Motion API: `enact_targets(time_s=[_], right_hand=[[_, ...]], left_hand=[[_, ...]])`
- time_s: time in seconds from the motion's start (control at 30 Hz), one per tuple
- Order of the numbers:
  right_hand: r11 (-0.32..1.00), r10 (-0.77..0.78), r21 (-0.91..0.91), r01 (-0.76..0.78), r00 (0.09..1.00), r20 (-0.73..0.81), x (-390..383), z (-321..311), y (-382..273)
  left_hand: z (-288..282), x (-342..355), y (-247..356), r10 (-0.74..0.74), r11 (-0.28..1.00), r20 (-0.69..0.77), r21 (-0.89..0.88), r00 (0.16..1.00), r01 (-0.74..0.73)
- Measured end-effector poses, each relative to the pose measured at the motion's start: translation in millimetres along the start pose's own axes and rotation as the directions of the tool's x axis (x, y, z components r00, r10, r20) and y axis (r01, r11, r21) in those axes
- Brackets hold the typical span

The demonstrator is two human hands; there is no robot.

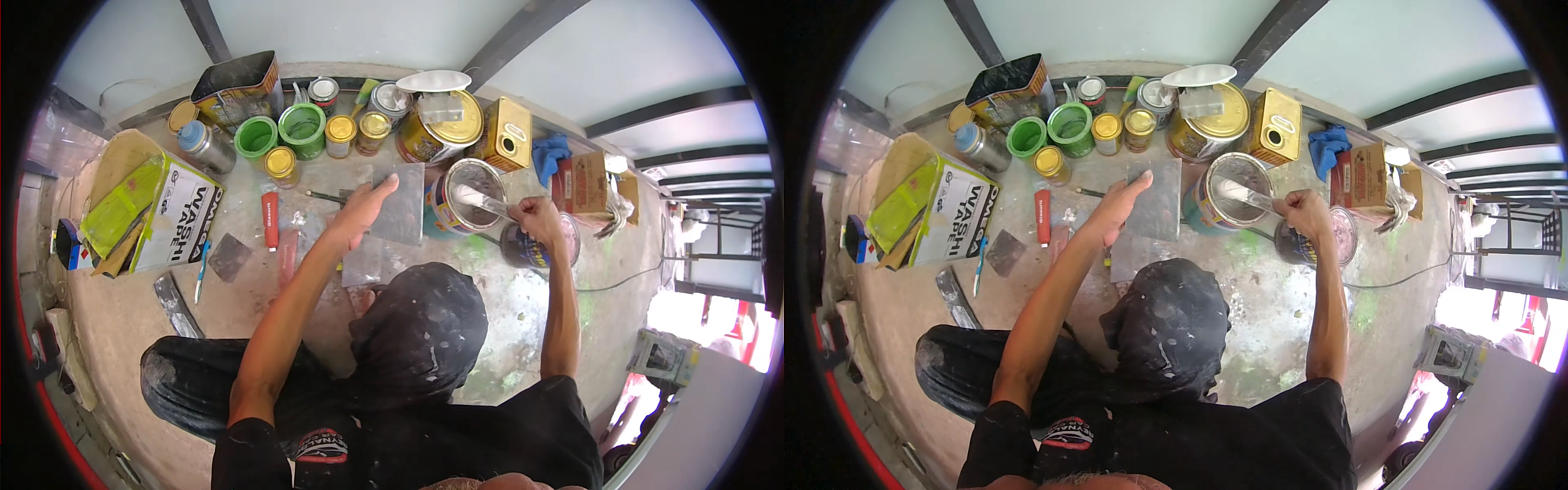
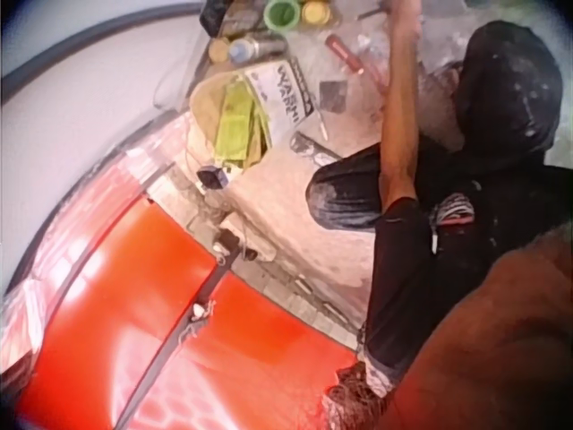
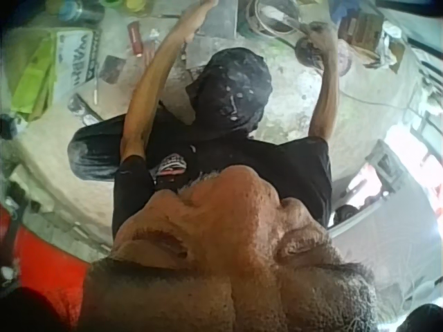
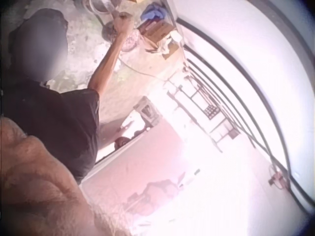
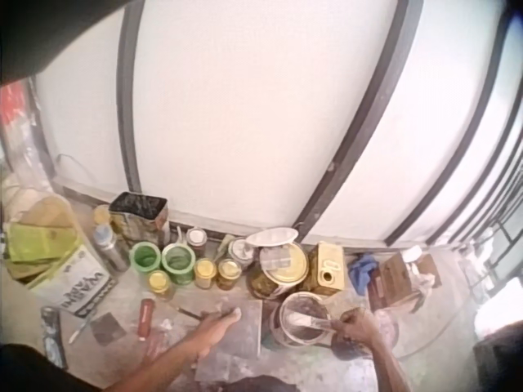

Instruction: Mix automotive body filler and prepare for application on a car door.

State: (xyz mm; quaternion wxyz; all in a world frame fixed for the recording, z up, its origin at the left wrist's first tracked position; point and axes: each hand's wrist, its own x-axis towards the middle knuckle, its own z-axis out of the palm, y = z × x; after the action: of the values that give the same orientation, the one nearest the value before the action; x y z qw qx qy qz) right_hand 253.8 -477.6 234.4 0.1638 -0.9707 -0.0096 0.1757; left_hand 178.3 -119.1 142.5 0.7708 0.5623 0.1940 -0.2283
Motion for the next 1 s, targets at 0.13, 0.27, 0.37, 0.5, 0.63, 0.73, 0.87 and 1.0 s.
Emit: enact_targets(time_s=[0.13, 0.27, 0.37, 0.5, 0.63, 0.73, 0.87, 1.0], right_hand=[[0.963, 0.095, 0.259, -0.080, 0.994, -0.047, -24, -3, 14], [0.890, 0.093, 0.457, -0.014, 0.984, -0.150, -44, -5, 34], [0.830, 0.064, 0.556, 0.043, 0.983, -0.172, -60, -18, 32], [0.763, 0.018, 0.642, 0.081, 0.989, -0.147, -75, -35, 0], [0.690, -0.074, 0.704, 0.171, 0.983, -0.166, -78, -41, -25], [0.628, -0.143, 0.759, 0.175, 0.984, -0.108, -74, -34, -52], [0.677, -0.183, 0.721, 0.150, 0.983, -0.033, -67, -11, -78], [0.690, -0.231, 0.705, 0.164, 0.973, -0.001, -62, 23, -99]], left_hand=[[22, -8, 0, 0.049, 0.995, -0.051, 0.091, 0.998, -0.044], [44, -15, 4, 0.089, 0.994, 0.019, 0.061, 0.996, -0.090], [48, -10, 4, 0.064, 0.993, 0.055, 0.095, 0.996, -0.069], [53, -12, 5, 0.263, 0.965, -0.007, 0.010, 0.965, -0.263], [56, -24, 32, 0.172, 0.985, -0.046, 0.000, 0.984, -0.172], [46, -20, 37, 0.227, 0.970, -0.017, -0.079, 0.974, -0.228], [58, -60, 75, 0.286, 0.917, -0.026, -0.283, 0.958, -0.281], [47, -53, 69, 0.420, 0.861, -0.078, -0.280, 0.904, -0.424]])
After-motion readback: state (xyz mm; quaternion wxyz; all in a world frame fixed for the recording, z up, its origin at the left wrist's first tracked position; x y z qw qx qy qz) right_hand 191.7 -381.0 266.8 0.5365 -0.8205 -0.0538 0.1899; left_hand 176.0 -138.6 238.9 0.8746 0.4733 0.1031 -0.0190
